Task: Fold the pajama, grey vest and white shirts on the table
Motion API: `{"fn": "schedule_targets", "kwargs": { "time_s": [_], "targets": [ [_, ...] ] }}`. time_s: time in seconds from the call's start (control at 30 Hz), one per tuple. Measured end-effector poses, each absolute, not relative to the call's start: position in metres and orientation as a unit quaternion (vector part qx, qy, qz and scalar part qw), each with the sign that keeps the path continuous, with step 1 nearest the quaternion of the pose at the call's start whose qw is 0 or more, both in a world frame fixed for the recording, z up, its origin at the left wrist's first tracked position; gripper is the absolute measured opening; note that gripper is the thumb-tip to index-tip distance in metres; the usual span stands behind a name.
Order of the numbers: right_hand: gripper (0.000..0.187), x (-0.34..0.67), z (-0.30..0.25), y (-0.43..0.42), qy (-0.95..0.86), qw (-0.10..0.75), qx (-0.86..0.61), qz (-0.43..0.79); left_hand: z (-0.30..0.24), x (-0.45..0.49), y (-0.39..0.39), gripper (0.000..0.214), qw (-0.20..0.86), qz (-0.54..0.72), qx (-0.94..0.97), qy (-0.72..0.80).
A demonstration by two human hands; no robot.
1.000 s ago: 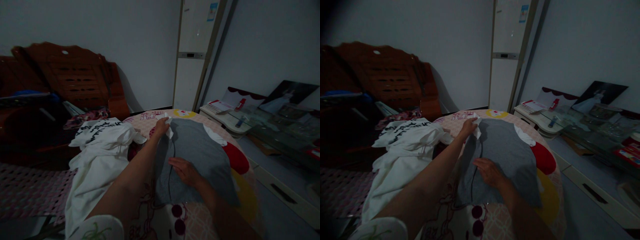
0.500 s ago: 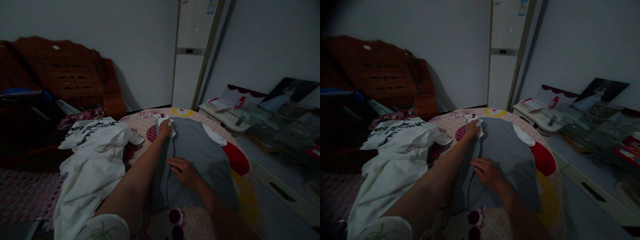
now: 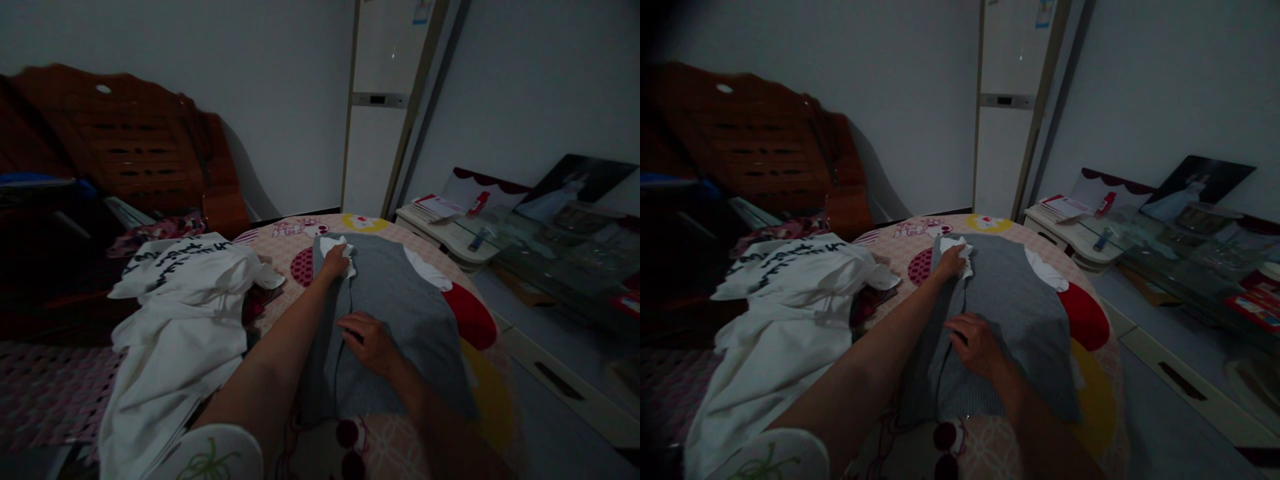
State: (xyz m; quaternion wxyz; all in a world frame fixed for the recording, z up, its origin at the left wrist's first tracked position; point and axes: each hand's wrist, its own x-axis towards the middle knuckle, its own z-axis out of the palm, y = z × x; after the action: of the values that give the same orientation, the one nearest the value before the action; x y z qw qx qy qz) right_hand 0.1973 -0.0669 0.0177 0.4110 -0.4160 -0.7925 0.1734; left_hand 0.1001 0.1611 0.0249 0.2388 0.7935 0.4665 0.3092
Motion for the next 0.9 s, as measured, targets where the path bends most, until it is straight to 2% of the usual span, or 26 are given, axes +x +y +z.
{"fn": "schedule_targets", "kwargs": {
  "time_s": [0.13, 0.27, 0.37, 0.47, 0.63, 0.77, 0.9],
  "targets": [
    [0.026, 0.197, 0.017, -0.067, -0.798, 0.413, -0.407, 0.166, 0.025, 0.099, 0.161, 0.059, 0.278, 0.32, 0.791, 0.44],
    [0.025, 0.198, 0.015, -0.066, -0.807, 0.403, -0.404, 0.154, 0.027, 0.088, 0.159, 0.064, 0.32, 0.405, 0.76, 0.396],
    [0.027, 0.2, 0.013, -0.065, -0.811, 0.397, -0.404, 0.146, 0.032, 0.07, 0.153, 0.059, 0.319, 0.407, 0.765, 0.385],
    [0.031, 0.2, 0.012, -0.063, -0.816, 0.397, -0.395, 0.141, 0.032, 0.049, 0.136, 0.051, 0.283, 0.364, 0.808, 0.367],
    [0.034, 0.2, 0.014, -0.064, -0.805, 0.416, -0.403, 0.132, 0.011, 0.03, 0.099, 0.05, 0.172, 0.279, 0.875, 0.355],
    [0.033, 0.202, 0.015, -0.065, -0.791, 0.435, -0.414, 0.12, -0.004, 0.028, 0.082, 0.052, 0.141, 0.243, 0.891, 0.356],
    [0.031, 0.202, 0.016, -0.065, -0.804, 0.409, -0.416, 0.112, -0.003, 0.03, 0.074, 0.051, 0.116, 0.239, 0.896, 0.355]
  ]
}}
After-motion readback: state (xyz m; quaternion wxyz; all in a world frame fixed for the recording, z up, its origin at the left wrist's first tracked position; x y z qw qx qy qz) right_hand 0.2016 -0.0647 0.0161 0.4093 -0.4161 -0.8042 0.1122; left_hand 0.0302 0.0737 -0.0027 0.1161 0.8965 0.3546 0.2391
